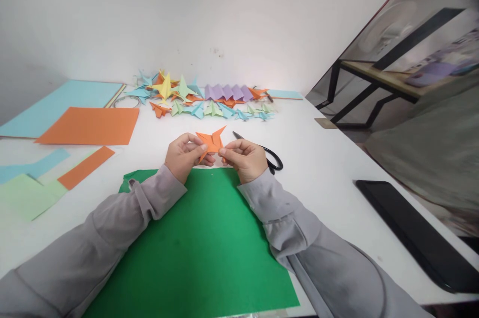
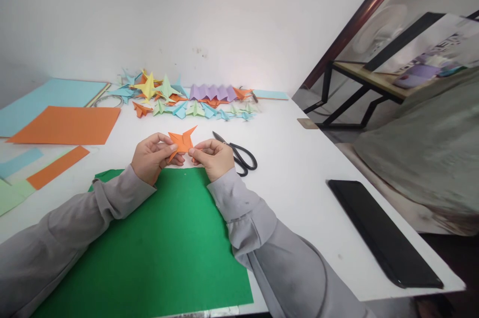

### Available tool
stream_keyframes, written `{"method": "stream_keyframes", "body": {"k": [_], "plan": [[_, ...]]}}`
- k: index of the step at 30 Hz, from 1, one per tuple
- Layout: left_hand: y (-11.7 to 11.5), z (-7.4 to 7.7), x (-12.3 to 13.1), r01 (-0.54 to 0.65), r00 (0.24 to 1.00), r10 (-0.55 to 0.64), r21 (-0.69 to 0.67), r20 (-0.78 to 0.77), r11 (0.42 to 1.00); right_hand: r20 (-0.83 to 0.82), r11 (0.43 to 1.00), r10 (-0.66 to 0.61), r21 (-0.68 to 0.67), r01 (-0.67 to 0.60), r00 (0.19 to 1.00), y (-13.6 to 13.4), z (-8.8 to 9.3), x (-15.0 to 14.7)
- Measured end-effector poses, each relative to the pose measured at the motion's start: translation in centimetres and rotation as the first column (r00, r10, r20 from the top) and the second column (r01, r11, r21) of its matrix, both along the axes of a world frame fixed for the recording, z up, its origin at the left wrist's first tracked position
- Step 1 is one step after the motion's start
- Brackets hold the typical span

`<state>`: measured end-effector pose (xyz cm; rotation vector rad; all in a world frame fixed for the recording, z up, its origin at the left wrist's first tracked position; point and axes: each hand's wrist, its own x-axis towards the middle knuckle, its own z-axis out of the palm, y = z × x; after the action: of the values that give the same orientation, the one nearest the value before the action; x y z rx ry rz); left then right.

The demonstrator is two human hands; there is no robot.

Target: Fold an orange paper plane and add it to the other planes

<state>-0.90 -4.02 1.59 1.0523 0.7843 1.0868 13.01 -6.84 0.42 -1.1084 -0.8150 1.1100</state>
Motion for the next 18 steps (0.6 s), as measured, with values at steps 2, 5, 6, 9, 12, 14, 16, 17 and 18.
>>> {"method": "stream_keyframes", "body": {"k": [2, 5, 6, 9, 12, 14, 16, 17, 18], "plan": [[-0.07, 0.06, 0.01, -0.004, 1.0, 0.004, 0.006, -0.009, 1.0, -0.001, 1.0, -0.002, 0.003, 0.002, 1.0, -0.07, 0.02, 0.01], [-0.09, 0.09, -0.02, 0.003, 1.0, -0.003, 0.016, -0.028, 1.0, 0.005, 1.0, -0.009, 0.005, 0.009, 1.0, -0.09, 0.01, 0.03], [-0.07, 0.07, -0.03, 0.008, 0.999, -0.007, 0.019, -0.032, 1.0, 0.007, 1.0, -0.008, 0.0, 0.008, 1.0, -0.07, -0.02, 0.05], [0.04, 0.01, -0.07, 0.024, 0.999, -0.023, 0.027, -0.036, 0.999, 0.002, 1.0, -0.002, -0.013, 0.002, 1.0, 0.09, -0.14, 0.14], [0.11, 0.05, -0.08, 0.042, 0.999, -0.041, 0.019, -0.032, 0.999, -0.009, 1.0, 0.002, -0.019, -0.002, 1.0, 0.23, -0.25, 0.21], [0.08, 0.15, -0.07, 0.041, 0.999, -0.041, -0.002, -0.025, 0.999, -0.008, 1.0, 0.008, -0.016, -0.008, 1.0, 0.22, -0.27, 0.2], [-0.01, 0.25, -0.03, 0.033, 0.999, -0.033, -0.028, -0.018, 0.999, 0.002, 1.0, 0.014, -0.003, -0.014, 1.0, 0.13, -0.25, 0.16], [-0.07, 0.27, 0.01, 0.032, 0.999, -0.032, -0.039, -0.019, 0.999, 0.009, 1.0, 0.02, 0.002, -0.02, 1.0, 0.06, -0.24, 0.13], [-0.13, 0.27, 0.04, 0.034, 0.999, -0.035, -0.046, -0.023, 0.998, 0.017, 1.0, 0.026, 0.006, -0.026, 1.0, -0.01, -0.21, 0.1]]}}
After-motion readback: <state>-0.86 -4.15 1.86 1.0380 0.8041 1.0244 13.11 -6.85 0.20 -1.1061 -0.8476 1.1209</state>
